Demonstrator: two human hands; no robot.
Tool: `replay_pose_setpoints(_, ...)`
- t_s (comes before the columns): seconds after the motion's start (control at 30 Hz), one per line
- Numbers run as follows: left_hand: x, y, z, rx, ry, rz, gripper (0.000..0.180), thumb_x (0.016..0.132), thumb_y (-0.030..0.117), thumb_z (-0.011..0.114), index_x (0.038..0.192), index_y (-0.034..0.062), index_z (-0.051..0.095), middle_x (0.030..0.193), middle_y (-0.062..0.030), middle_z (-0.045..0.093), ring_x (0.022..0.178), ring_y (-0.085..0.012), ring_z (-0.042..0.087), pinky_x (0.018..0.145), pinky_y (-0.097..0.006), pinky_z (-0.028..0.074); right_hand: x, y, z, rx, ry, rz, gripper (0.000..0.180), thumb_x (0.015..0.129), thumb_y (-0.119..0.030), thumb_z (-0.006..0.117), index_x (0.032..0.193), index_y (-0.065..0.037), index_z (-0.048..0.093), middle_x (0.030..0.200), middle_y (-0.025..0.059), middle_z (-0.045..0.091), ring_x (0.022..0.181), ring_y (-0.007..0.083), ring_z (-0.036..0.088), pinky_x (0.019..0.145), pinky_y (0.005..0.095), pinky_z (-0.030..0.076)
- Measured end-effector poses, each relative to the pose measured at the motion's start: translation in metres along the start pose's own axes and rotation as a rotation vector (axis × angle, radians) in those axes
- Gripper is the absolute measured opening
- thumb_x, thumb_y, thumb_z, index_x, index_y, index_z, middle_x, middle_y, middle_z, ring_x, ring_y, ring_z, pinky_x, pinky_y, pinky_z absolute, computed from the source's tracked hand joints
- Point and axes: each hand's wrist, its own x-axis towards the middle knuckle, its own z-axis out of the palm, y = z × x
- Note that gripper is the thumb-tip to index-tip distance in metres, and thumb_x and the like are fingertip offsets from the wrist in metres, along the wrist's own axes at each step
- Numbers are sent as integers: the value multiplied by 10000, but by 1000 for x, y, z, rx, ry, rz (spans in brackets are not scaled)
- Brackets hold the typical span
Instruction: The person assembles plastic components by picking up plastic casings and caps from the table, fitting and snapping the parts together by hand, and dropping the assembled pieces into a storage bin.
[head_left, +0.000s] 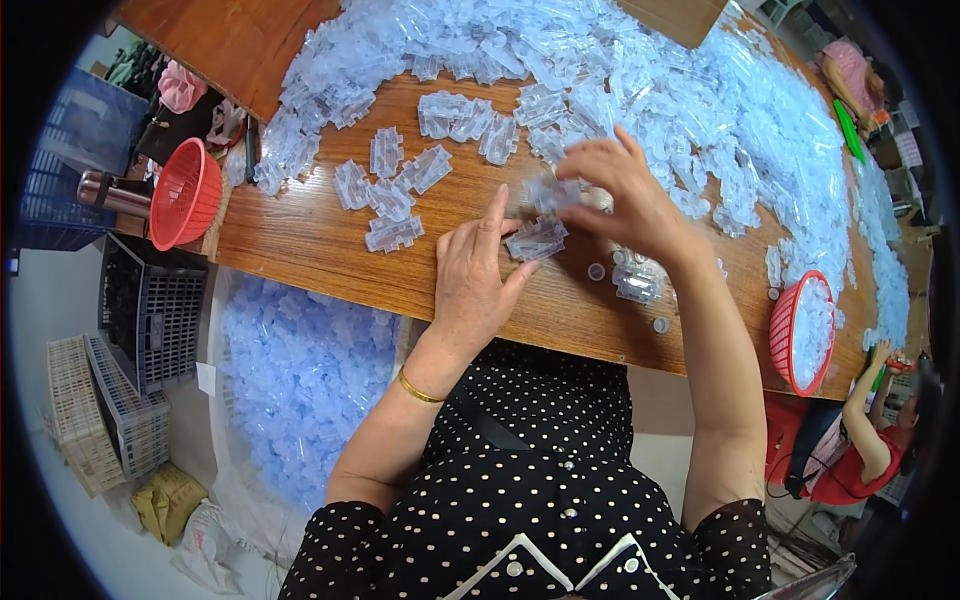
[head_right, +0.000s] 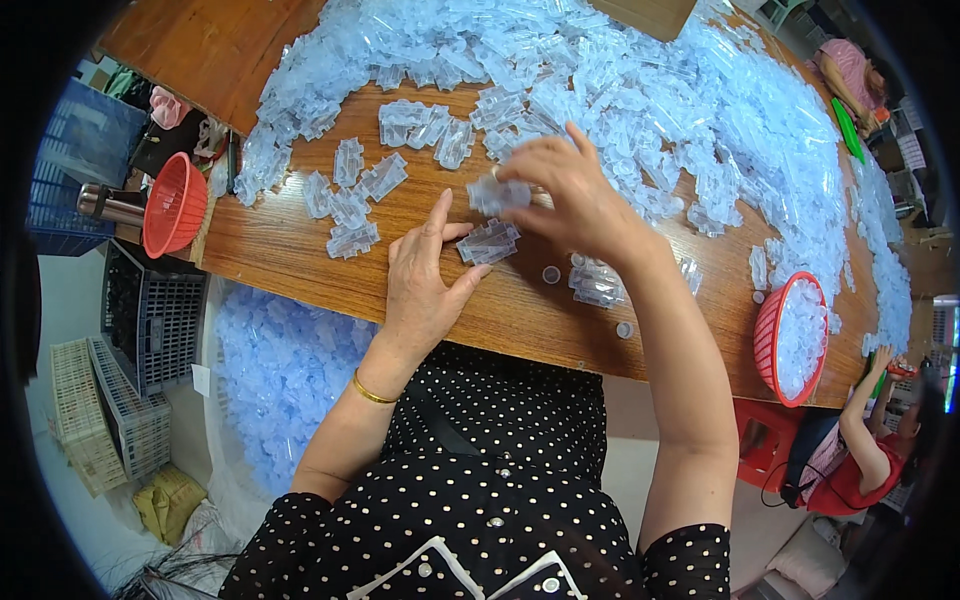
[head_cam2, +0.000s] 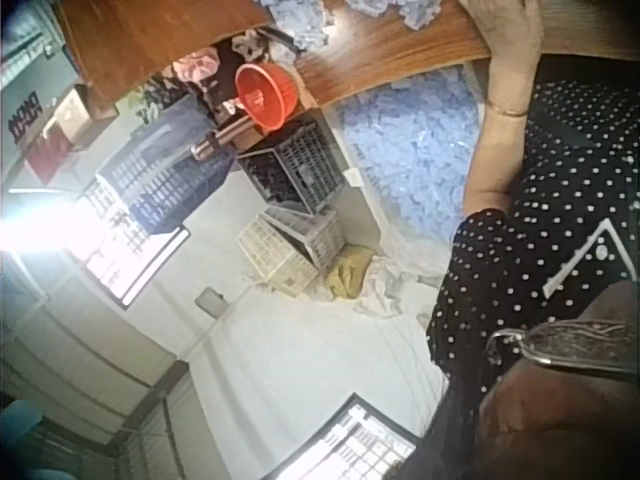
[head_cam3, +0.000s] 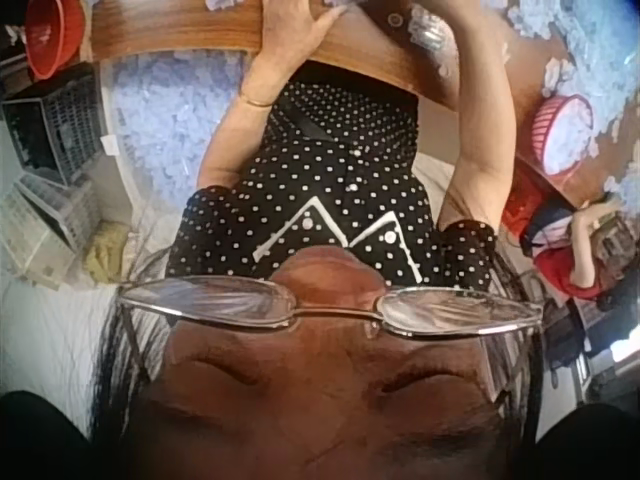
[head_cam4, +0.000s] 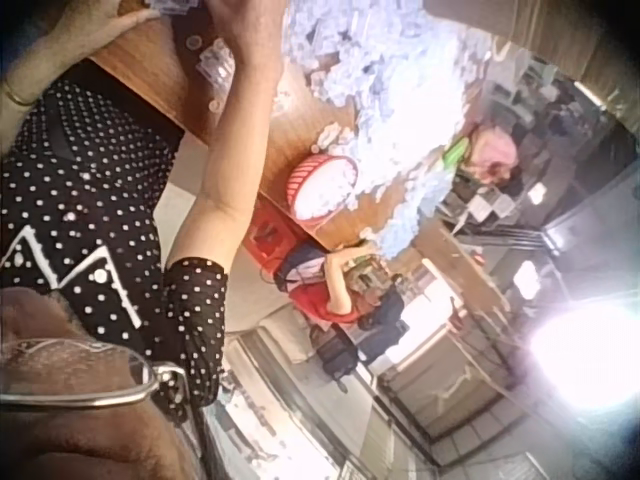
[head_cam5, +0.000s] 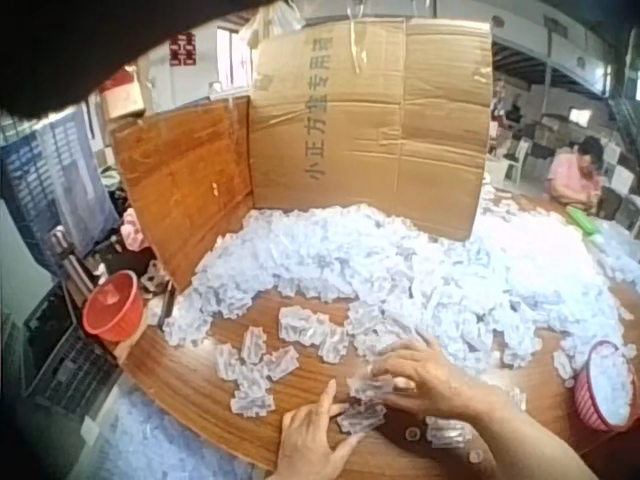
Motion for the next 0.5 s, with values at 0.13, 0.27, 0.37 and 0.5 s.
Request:
replay_pose_setpoints(0.13, 1, -1, 2, -26, 9, 0, 1135, 850, 136, 953, 1769, 62, 290, 1358, -55, 780, 1213, -263, 685, 1125, -466, 445, -26, -20, 10, 31, -97, -12, 390, 883, -130, 913, 1252, -161, 790, 1328, 46, 762, 1308, 255, 705, 1365, 654, 250)
replay_pose_setpoints(0.27, 3, 0, 3, -49, 32, -3, 1148, 849, 115, 948, 1778, 75, 275, 1340, -44, 793, 1196, -247, 690, 1105, -457, 450, -28, -25, 15, -24, -90, -34, 365, 887, -159, 905, 1235, -150, 797, 1320, 38, 762, 1265, 251, 724, 1349, 653, 294)
replay_pose_setpoints(0.37, 2, -3, 4, -65, 28, -8, 1149, 851, 102, 945, 1781, 84, 271, 1334, -53, 796, 1193, -249, 694, 1097, -460, 457, -29, -26, 21, -66, -53, -118, 352, 900, -170, 885, 1239, -141, 798, 1318, 35, 767, 1263, 260, 724, 1340, 623, 333)
replay_pose_setpoints(0.5, 2, -5, 3, -92, 29, -1, 1150, 850, 92, 942, 1782, 89, 268, 1327, -59, 799, 1181, -256, 703, 1092, -462, 462, -19, -30, 16, -94, -107, -114, 306, 926, -227, 859, 1222, -163, 819, 1296, 23, 782, 1269, 248, 724, 1314, 577, 381)
